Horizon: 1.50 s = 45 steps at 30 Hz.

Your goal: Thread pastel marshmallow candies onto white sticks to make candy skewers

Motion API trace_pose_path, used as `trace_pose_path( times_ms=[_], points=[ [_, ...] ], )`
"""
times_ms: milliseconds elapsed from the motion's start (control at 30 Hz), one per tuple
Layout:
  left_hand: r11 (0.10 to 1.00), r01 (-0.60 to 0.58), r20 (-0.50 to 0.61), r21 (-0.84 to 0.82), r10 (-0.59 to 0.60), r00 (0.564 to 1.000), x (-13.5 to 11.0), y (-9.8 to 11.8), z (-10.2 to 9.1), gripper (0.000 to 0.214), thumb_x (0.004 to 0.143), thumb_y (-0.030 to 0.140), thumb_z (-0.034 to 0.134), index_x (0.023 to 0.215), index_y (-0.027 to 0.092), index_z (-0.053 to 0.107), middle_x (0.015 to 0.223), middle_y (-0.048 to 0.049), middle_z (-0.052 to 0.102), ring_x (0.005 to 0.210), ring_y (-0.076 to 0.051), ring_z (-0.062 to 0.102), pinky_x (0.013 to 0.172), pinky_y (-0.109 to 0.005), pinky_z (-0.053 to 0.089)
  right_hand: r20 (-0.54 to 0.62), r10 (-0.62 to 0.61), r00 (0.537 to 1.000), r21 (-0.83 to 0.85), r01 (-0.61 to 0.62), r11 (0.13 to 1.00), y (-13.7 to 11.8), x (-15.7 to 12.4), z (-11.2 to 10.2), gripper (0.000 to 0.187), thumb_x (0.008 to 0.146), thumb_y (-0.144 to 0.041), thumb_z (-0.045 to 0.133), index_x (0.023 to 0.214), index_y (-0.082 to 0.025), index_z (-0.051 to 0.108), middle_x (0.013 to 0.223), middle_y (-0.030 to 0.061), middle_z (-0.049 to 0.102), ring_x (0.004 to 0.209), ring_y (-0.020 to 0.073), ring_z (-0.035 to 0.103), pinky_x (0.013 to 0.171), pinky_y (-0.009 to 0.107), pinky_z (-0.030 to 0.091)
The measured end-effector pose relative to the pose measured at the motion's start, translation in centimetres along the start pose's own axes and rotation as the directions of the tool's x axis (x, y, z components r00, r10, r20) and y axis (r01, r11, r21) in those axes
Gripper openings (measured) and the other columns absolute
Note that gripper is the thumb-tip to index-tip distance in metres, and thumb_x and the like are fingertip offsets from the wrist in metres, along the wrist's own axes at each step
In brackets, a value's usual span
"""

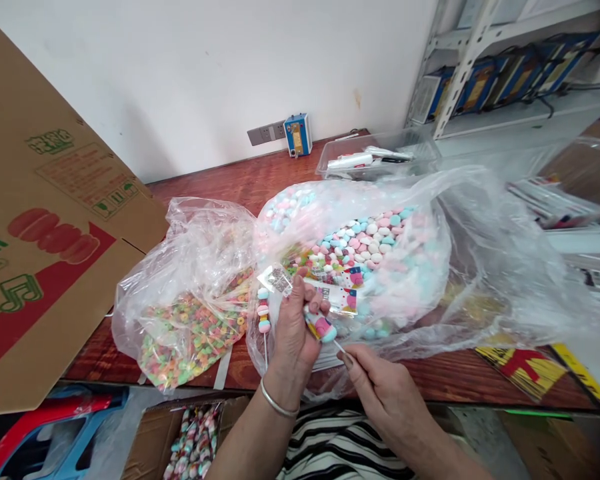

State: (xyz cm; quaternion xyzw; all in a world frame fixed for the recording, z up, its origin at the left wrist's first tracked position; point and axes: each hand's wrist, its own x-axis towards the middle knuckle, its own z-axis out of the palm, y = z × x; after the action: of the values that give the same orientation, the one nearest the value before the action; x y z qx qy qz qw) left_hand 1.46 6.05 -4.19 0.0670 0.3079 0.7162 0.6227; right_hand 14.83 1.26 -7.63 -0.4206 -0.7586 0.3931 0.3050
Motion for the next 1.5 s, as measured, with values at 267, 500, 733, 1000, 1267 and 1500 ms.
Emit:
trace_pose_path(
  times_ms=[267,500,733,1000,1267,1500],
  points=[
    [0.994,0.027,0.032,0.105,-0.031,0.999,-0.9,-0.5,0.5,0.042,0.074,0.036,0.079,0.108,0.017,0.063,0.082,-0.0005,0.064,0.078,-0.014,0.064,0.078,-0.029,0.051,-0.174,-0.104,0.979,-0.201,0.068,0.977,0.7,0.1,0.1,0.027,0.101,-0.028,0.034,0.083,-0.021,0.053,0.061,-0.0013,0.058,0.053,0.0149,0.059,0.051,0.023,0.040],
    [0.996,-0.033,0.095,0.086,0.024,0.995,-0.6,-0.5,0.9,0.026,0.083,0.027,0.071,0.106,0.019,0.064,0.063,0.0082,0.044,0.050,-0.003,0.042,0.056,-0.017,0.042,-0.171,-0.128,0.977,-0.266,0.079,0.961,0.6,0.3,0.8,0.029,0.101,-0.026,0.033,0.079,-0.021,0.051,0.059,-0.0011,0.056,0.050,0.0153,0.057,0.050,0.025,0.038],
    [0.994,0.039,0.066,0.098,-0.046,0.997,-0.9,-1.1,0.8,0.030,0.080,0.027,0.073,0.107,0.017,0.064,0.065,0.0074,0.048,0.054,-0.004,0.047,0.065,-0.020,0.046,-0.102,0.015,0.995,-0.004,-0.015,1.000,0.0,0.5,0.0,0.028,0.102,-0.031,0.036,0.080,-0.022,0.051,0.065,-0.0021,0.059,0.056,0.0143,0.057,0.053,0.023,0.041],
    [0.950,0.143,0.035,0.279,-0.158,0.987,-2.3,-3.2,-0.2,0.027,0.075,0.031,0.078,0.096,0.015,0.069,0.082,-0.0027,0.068,0.073,-0.011,0.061,0.073,-0.022,0.046,-0.300,-0.006,0.954,-0.015,0.001,1.000,1.1,0.7,0.2,0.023,0.101,-0.029,0.037,0.102,-0.019,0.058,0.084,0.0069,0.071,0.067,0.0186,0.068,0.058,0.026,0.049],
    [0.901,0.090,0.022,0.424,-0.109,0.994,-2.9,-4.7,-1.1,0.021,0.072,0.033,0.080,0.081,0.014,0.076,0.077,-0.0048,0.072,0.077,-0.014,0.063,0.081,-0.026,0.048,-0.375,-0.023,0.927,-0.074,-0.005,0.997,1.3,0.5,0.4,0.023,0.101,-0.026,0.035,0.094,-0.020,0.056,0.072,0.0039,0.068,0.063,0.0186,0.068,0.055,0.025,0.051],
    [0.873,0.007,0.029,0.488,-0.025,0.999,-3.0,-4.8,-1.3,0.029,0.077,0.032,0.076,0.101,0.019,0.068,0.096,-0.0046,0.070,0.092,-0.017,0.063,0.088,-0.029,0.047,-0.407,-0.070,0.911,-0.083,0.039,0.996,1.3,0.5,-0.1,0.020,0.101,-0.024,0.037,0.095,-0.021,0.055,0.075,0.0016,0.067,0.061,0.0159,0.066,0.054,0.024,0.047]
  ],
)
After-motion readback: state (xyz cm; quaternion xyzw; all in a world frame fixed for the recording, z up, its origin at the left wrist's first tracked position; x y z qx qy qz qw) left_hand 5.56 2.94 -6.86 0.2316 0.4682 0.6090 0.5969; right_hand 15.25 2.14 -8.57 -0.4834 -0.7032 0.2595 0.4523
